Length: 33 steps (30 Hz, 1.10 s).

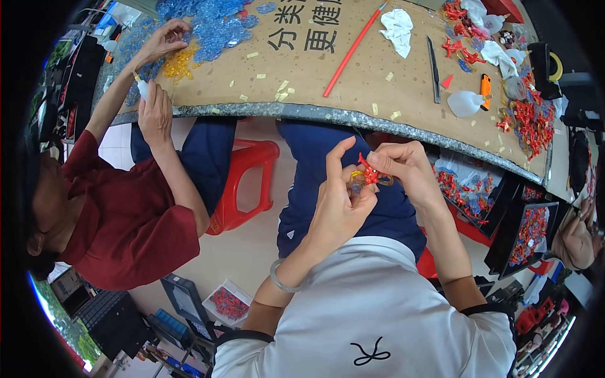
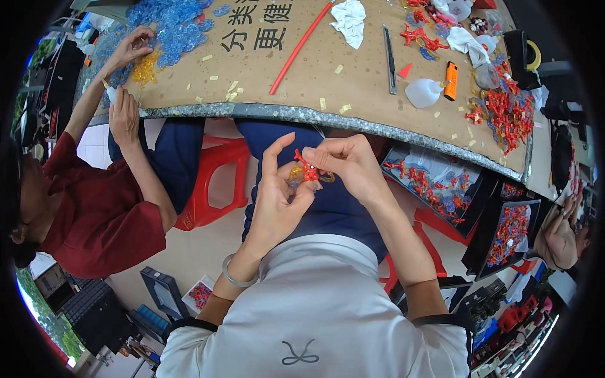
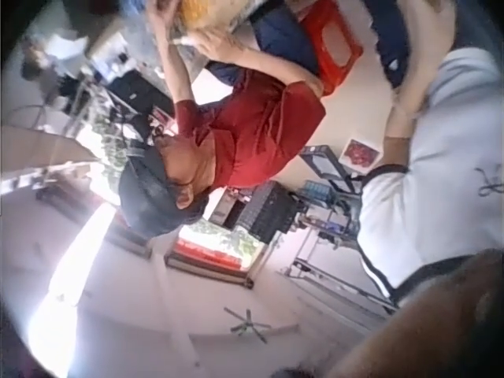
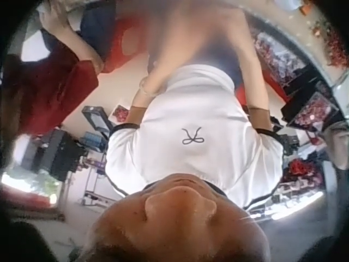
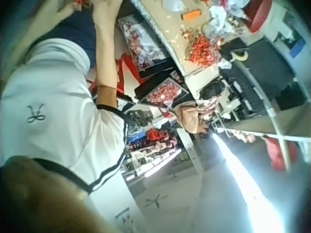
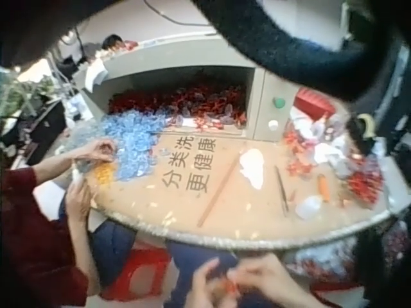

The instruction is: The person assembles toy figurines by applying glue from a bottle and with a paintbrush, then attaching pieces together by hand.

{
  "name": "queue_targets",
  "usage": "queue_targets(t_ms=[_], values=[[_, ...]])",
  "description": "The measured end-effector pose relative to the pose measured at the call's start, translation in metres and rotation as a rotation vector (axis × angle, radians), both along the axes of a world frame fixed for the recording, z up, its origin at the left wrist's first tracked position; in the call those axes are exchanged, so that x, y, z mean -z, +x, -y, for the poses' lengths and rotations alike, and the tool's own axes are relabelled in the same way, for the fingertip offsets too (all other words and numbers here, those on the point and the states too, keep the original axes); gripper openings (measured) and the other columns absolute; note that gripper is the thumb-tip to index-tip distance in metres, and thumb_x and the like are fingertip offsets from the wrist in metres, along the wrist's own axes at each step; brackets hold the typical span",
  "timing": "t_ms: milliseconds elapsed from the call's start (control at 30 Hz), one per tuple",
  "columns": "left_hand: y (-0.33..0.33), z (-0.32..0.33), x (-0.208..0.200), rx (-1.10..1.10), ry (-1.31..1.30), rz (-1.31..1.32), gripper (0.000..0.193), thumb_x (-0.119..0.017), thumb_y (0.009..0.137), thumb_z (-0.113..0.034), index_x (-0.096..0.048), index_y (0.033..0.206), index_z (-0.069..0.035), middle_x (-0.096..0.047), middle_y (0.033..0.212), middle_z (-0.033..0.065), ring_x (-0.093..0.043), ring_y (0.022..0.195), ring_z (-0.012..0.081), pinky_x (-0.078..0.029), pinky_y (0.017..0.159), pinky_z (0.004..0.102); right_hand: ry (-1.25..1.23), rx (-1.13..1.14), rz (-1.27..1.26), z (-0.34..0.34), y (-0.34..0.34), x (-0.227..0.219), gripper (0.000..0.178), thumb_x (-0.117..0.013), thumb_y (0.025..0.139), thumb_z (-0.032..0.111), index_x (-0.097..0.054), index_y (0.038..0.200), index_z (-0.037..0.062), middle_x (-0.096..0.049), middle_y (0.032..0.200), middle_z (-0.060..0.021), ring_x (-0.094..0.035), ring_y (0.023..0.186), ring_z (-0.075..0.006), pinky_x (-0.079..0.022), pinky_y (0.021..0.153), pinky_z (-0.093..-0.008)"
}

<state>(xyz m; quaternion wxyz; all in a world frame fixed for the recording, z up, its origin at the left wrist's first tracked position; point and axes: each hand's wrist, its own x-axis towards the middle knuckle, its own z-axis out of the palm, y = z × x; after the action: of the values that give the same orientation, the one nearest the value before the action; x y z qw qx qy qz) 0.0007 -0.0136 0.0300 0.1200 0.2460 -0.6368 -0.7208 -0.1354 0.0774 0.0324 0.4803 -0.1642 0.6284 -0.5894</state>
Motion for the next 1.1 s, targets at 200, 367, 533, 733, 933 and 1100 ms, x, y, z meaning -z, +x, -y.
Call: queue_targets(t_ms=[200, 367, 533, 733, 933, 1100], values=[[0.001, 0.003, -0.005, -0.016, 0.088, -0.010, 0.067, -0.058, 0.081, 0.006, -0.024, 0.138, -0.003, -0.064, 0.091, 0.0124, -0.052, 0.066, 0.0077, -0.043, 0.057, 0.0217, -0.033, 0.053, 0.090, 0.006, 0.004, 0.003, 0.027, -0.069, 0.086, 0.021, -0.071, 0.071, -0.0015, -0.061, 0.062, -0.0038, -0.051, 0.058, -0.0072, -0.037, 0.052, -0.0238], [0.003, 0.003, -0.005, -0.036, 0.096, -0.047, 0.065, -0.058, 0.082, 0.007, -0.026, 0.137, -0.004, -0.064, 0.094, 0.0131, -0.054, 0.069, 0.0075, -0.044, 0.059, 0.0208, -0.038, 0.034, 0.116, 0.007, 0.003, -0.001, 0.027, -0.069, 0.086, 0.021, -0.071, 0.071, -0.0014, -0.061, 0.063, -0.0039, -0.051, 0.058, -0.0074, -0.038, 0.053, -0.0238], [0.002, 0.002, -0.007, -0.033, 0.172, -0.030, 0.062, -0.057, 0.082, 0.007, -0.028, 0.136, -0.004, -0.064, 0.096, 0.0140, -0.059, 0.077, 0.0090, -0.046, 0.065, 0.0210, -0.043, 0.052, 0.084, 0.007, 0.005, -0.001, 0.026, -0.069, 0.086, 0.020, -0.071, 0.072, -0.0014, -0.061, 0.063, -0.0037, -0.051, 0.059, -0.0074, -0.038, 0.055, -0.0237], [0.004, 0.003, -0.007, -0.062, 0.192, -0.039, 0.062, -0.057, 0.081, 0.008, -0.029, 0.135, -0.004, -0.064, 0.097, 0.0139, -0.058, 0.077, 0.0085, -0.045, 0.065, 0.0200, -0.026, 0.014, 0.092, 0.011, 0.003, -0.004, 0.024, -0.068, 0.086, 0.019, -0.071, 0.073, -0.0012, -0.061, 0.065, -0.0034, -0.051, 0.062, -0.0074, -0.038, 0.058, -0.0236], [0.003, 0.007, -0.007, -0.074, 0.194, -0.089, 0.055, -0.051, 0.086, 0.007, -0.026, 0.136, 0.000, -0.060, 0.103, 0.0183, -0.061, 0.086, 0.0154, -0.050, 0.074, 0.0240, -0.163, -0.051, 0.106, 0.009, -0.003, 0.009, 0.022, -0.065, 0.088, 0.018, -0.071, 0.081, -0.0025, -0.064, 0.077, -0.0050, -0.053, 0.067, -0.0089, -0.039, 0.061, -0.0238], [0.006, 0.024, -0.006, 0.098, 0.809, -0.185, 0.052, -0.053, 0.095, -0.010, -0.024, 0.136, -0.001, -0.061, 0.106, 0.0218, -0.064, 0.086, 0.0231, -0.051, 0.072, 0.0281, -0.339, -0.071, 0.098, 0.013, -0.005, 0.007, 0.025, -0.063, 0.090, 0.021, -0.070, 0.083, -0.0027, -0.065, 0.085, -0.0073, -0.059, 0.076, -0.0124, -0.047, 0.071, -0.0262]])
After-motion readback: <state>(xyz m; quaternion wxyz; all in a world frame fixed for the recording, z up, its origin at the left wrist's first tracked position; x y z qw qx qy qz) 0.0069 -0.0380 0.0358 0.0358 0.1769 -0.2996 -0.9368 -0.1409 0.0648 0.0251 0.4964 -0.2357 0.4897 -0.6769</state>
